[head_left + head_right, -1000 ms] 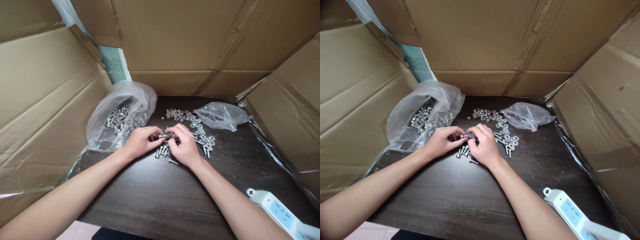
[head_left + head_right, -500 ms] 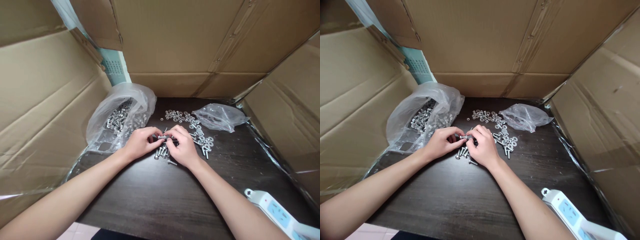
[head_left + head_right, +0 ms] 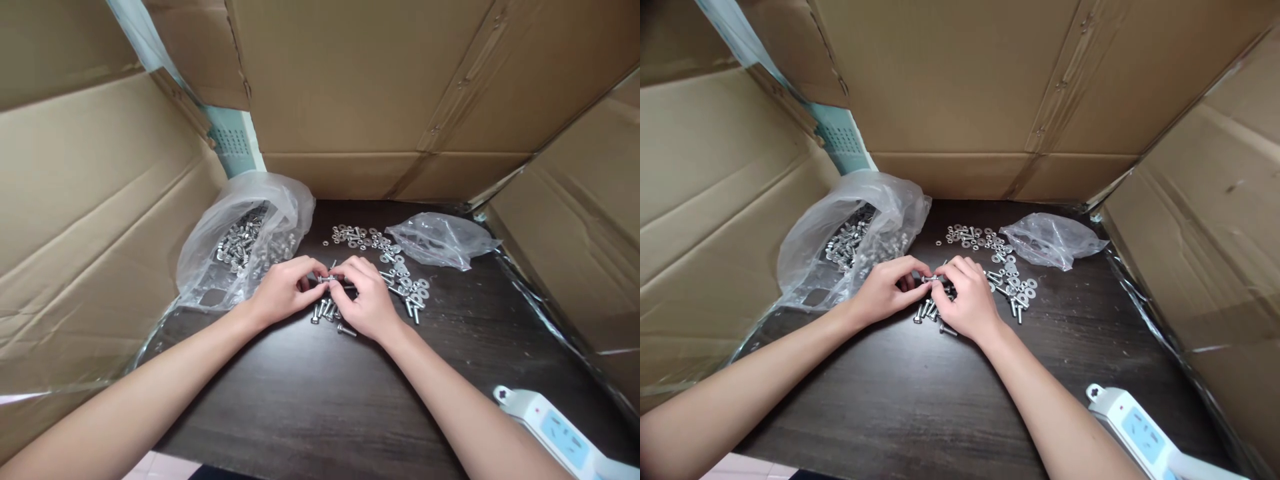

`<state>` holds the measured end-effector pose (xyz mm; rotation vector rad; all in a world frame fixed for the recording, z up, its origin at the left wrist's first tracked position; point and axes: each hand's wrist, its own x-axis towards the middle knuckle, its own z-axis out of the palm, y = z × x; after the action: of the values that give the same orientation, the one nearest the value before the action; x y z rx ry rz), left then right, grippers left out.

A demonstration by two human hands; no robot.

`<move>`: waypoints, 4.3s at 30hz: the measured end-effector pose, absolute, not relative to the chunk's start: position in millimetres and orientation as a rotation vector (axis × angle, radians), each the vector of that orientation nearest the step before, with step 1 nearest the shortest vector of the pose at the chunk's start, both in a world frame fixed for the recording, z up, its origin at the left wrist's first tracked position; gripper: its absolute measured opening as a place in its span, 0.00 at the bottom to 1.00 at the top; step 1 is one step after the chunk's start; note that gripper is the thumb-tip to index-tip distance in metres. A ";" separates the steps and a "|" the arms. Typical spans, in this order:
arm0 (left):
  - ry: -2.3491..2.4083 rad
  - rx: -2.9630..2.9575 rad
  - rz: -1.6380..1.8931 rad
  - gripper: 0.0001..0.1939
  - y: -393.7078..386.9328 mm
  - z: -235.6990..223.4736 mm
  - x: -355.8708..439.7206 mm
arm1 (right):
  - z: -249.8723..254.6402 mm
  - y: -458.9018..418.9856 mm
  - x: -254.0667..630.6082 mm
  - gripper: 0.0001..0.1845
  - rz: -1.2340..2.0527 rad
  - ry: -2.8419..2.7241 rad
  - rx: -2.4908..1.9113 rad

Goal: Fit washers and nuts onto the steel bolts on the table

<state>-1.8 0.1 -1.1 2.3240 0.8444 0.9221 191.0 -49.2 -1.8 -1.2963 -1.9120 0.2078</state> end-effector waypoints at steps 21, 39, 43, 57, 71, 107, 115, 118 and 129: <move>0.816 2.338 0.862 0.04 -1.1 0.7 -3.4 | 0.2 -51.5 191.5 0.08 0.189 -2.002 -1.279; 0.826 2.342 0.856 0.04 -0.1 0.7 -2.1 | -2.2 -50.3 192.7 0.06 0.217 -1.977 -1.282; 0.835 2.329 0.855 0.04 0.1 0.4 -2.3 | -1.7 -50.1 192.9 0.08 0.234 -1.945 -1.276; 0.818 2.336 0.840 0.05 -0.1 2.2 -2.0 | -1.9 -49.0 193.3 0.09 0.244 -1.911 -1.250; 0.823 2.338 0.830 0.06 0.3 1.4 -1.8 | -4.1 -47.4 192.7 0.10 0.223 -1.912 -1.232; 0.818 2.283 0.854 0.05 2.5 -2.4 -2.2 | -3.2 -48.1 193.3 0.10 0.230 -1.947 -1.223; 0.824 2.280 0.848 0.05 1.5 0.5 -1.6 | -2.9 -48.0 192.7 0.09 0.228 -1.950 -1.223; 0.823 2.282 0.846 0.05 1.5 0.4 -1.5 | -2.7 -48.5 192.8 0.09 0.234 -1.950 -1.230; 0.822 2.285 0.850 0.06 2.3 -1.3 -1.8 | -2.9 -47.9 193.0 0.10 0.249 -1.959 -1.254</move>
<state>-1.8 2.3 -1.3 2.2853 0.8225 0.8499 193.0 -47.9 -2.9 -1.2540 -1.9587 0.2485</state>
